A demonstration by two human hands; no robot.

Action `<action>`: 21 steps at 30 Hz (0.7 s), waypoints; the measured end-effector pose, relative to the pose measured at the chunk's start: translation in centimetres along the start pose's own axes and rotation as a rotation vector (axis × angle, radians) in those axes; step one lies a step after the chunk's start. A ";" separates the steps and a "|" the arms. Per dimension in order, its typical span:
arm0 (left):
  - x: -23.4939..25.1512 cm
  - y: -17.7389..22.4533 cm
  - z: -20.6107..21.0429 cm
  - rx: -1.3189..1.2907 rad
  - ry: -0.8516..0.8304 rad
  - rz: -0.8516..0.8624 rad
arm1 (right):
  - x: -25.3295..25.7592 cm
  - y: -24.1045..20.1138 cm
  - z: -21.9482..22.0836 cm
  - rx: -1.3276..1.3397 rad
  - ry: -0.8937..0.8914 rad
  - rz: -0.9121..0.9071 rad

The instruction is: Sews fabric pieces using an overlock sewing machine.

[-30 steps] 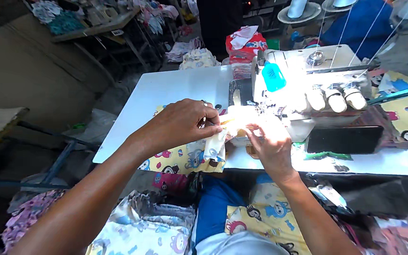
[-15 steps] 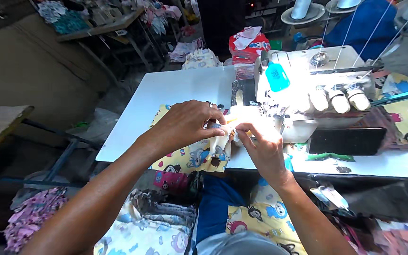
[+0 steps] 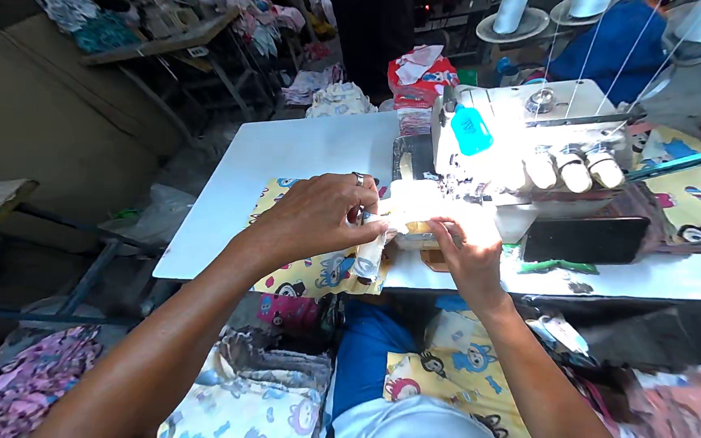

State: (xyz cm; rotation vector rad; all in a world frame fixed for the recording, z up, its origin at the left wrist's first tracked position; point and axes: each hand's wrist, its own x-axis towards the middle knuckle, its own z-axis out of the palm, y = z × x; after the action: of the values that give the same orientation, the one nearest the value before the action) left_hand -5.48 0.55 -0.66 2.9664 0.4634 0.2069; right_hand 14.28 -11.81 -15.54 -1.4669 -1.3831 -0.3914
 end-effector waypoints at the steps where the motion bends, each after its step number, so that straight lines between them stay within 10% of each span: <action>1: 0.0 0.1 0.0 -0.003 0.002 -0.004 | 0.0 0.1 0.0 0.001 0.007 0.005; 21: -0.6 1.0 0.5 0.032 0.109 0.052 | 0.5 0.9 -1.6 0.070 -0.076 -0.010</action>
State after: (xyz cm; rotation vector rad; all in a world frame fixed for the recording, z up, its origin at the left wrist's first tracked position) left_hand -5.68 -0.61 -1.10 3.0121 0.4067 0.3708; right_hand 15.82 -12.68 -14.91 -1.4309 -1.4504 -0.2932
